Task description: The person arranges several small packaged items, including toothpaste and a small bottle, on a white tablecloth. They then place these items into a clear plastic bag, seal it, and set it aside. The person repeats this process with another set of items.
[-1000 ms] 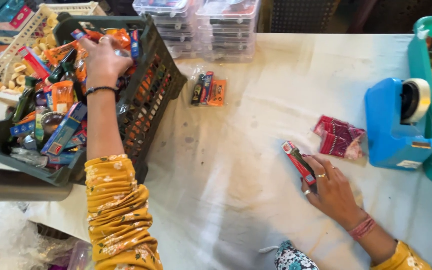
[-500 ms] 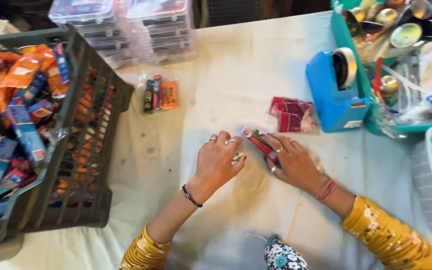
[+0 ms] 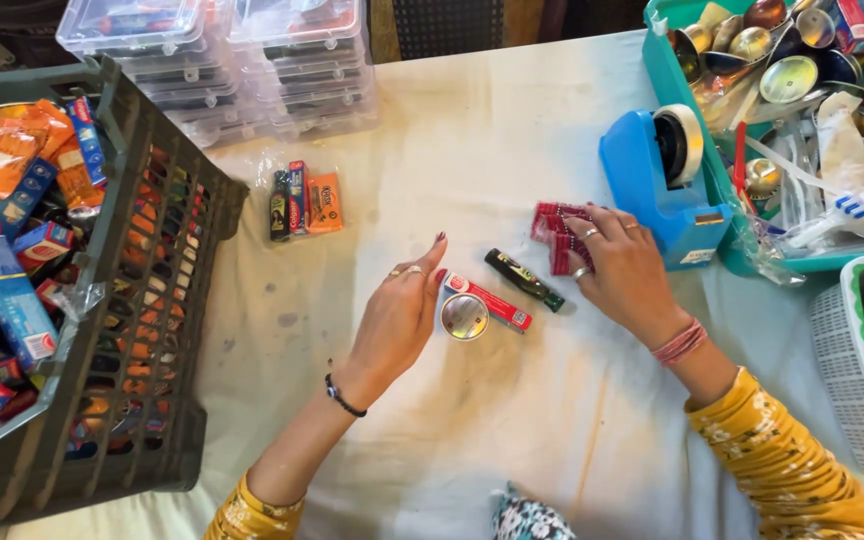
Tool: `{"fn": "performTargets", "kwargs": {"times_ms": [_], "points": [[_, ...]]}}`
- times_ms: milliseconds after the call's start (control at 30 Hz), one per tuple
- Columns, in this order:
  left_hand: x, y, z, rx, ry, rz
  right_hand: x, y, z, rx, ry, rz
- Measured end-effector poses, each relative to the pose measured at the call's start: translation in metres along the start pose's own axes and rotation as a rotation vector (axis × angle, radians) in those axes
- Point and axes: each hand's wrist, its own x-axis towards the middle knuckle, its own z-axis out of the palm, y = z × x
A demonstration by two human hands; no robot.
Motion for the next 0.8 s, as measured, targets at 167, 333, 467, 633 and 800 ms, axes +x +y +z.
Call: {"fn": "performTargets", "kwargs": {"times_ms": [167, 333, 467, 633, 800], "points": [[0.018, -0.001, 0.022, 0.002, -0.016, 0.185, -0.017, 0.017, 0.029, -0.073, -0.029, 0.016], [0.027, 0.001, 0.042, 0.111, -0.046, 0.314, -0.02, 0.018, 0.035, -0.093, -0.017, 0.031], [0.02, -0.006, 0.052, 0.129, -0.141, 0.105, -0.021, 0.018, 0.035, -0.037, 0.014, 0.048], [0.014, -0.003, 0.044, 0.233, -0.242, -0.043, -0.022, 0.016, 0.034, -0.023, 0.036, 0.052], [0.022, -0.011, 0.044, 0.223, -0.251, -0.101, -0.02, 0.01, 0.03, -0.004, 0.062, 0.067]]}}
